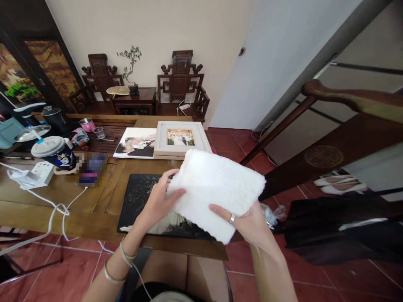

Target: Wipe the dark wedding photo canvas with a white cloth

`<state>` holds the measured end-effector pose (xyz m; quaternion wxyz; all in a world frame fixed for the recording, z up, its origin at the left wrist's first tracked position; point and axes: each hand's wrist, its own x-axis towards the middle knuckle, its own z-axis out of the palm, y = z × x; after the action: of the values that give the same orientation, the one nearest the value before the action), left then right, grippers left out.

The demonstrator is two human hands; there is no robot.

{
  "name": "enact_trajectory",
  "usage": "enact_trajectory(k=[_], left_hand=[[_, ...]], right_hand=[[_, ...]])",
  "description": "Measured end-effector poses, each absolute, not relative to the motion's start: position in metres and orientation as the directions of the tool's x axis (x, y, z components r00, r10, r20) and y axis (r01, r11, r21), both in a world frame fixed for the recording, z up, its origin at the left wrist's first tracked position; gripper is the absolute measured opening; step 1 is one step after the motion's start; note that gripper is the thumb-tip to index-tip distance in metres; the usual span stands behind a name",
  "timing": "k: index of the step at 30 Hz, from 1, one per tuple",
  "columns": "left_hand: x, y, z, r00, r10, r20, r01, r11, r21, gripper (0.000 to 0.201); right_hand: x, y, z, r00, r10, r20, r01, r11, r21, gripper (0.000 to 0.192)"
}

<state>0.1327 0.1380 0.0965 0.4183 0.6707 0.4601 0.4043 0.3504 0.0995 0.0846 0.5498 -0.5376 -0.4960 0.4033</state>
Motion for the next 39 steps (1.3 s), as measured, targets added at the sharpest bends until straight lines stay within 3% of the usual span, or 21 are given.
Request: enact_trajectory(k=[4, 7, 9, 11, 13, 15, 17, 20, 22, 25, 31, 35, 39], left_hand=[[0.135, 0.137, 0.092, 0.204, 0.966, 0.159, 0.399, -0.231, 0.888, 0.053], [0.122, 0.132, 0.094, 0.211, 0.967, 0.142, 0.531, -0.235, 0.814, 0.052], [0.105, 0.126, 0.094, 0.190, 0.974, 0.121, 0.608, -0.214, 0.764, 0.045], [0.084, 0.119, 0.089, 0.085, 0.984, 0.159, 0.718, -0.171, 0.675, 0.040], [0.065, 0.111, 0.079, -0.017, 0.982, 0.187, 0.849, -0.084, 0.522, 0.042], [0.050, 0.105, 0.063, -0.131, 0.978, 0.165, 0.920, 0.058, 0.387, 0.048], [0.041, 0.101, 0.046, -0.170, 0.978, 0.122, 0.934, 0.120, 0.335, 0.052], [0.032, 0.102, 0.029, -0.018, 0.980, 0.197, 0.922, -0.060, 0.382, 0.052], [0.028, 0.105, 0.027, 0.112, 0.950, 0.293, 0.886, -0.229, 0.403, 0.048], [0.023, 0.112, 0.030, 0.214, 0.910, 0.354, 0.841, -0.356, 0.407, 0.042], [0.020, 0.120, 0.031, 0.222, 0.925, 0.308, 0.817, -0.349, 0.460, 0.039], [0.017, 0.122, 0.030, 0.218, 0.930, 0.297, 0.814, -0.341, 0.470, 0.041], [0.013, 0.126, 0.032, 0.249, 0.918, 0.308, 0.802, -0.374, 0.465, 0.042]], right_hand=[[0.355, 0.100, 0.083, 0.162, 0.984, 0.075, 0.063, 0.065, -0.996, 0.072], [0.367, 0.105, 0.083, 0.302, 0.945, 0.127, 0.121, 0.095, -0.988, 0.072], [0.380, 0.112, 0.082, 0.444, 0.852, 0.277, 0.321, 0.137, -0.937, 0.065], [0.391, 0.119, 0.080, 0.461, 0.739, 0.492, 0.612, 0.136, -0.779, 0.042], [0.395, 0.125, 0.074, 0.228, 0.726, 0.649, 0.843, 0.186, -0.504, 0.015], [0.388, 0.128, 0.066, -0.103, 0.763, 0.638, 0.899, 0.345, -0.268, 0.025], [0.374, 0.127, 0.055, -0.363, 0.774, 0.519, 0.841, 0.512, -0.176, 0.041], [0.351, 0.124, 0.039, -0.519, 0.780, 0.348, 0.783, 0.598, -0.173, 0.058], [0.342, 0.128, 0.034, -0.523, 0.801, 0.290, 0.794, 0.582, -0.177, 0.062], [0.335, 0.141, 0.032, -0.498, 0.827, 0.263, 0.822, 0.546, -0.160, 0.066], [0.318, 0.125, 0.040, -0.555, 0.801, 0.224, 0.796, 0.590, -0.137, 0.061], [0.337, 0.083, 0.052, -0.659, 0.723, 0.208, 0.663, 0.689, -0.293, 0.056], [0.377, 0.093, 0.076, -0.330, 0.888, 0.321, 0.817, 0.439, -0.374, 0.037]])
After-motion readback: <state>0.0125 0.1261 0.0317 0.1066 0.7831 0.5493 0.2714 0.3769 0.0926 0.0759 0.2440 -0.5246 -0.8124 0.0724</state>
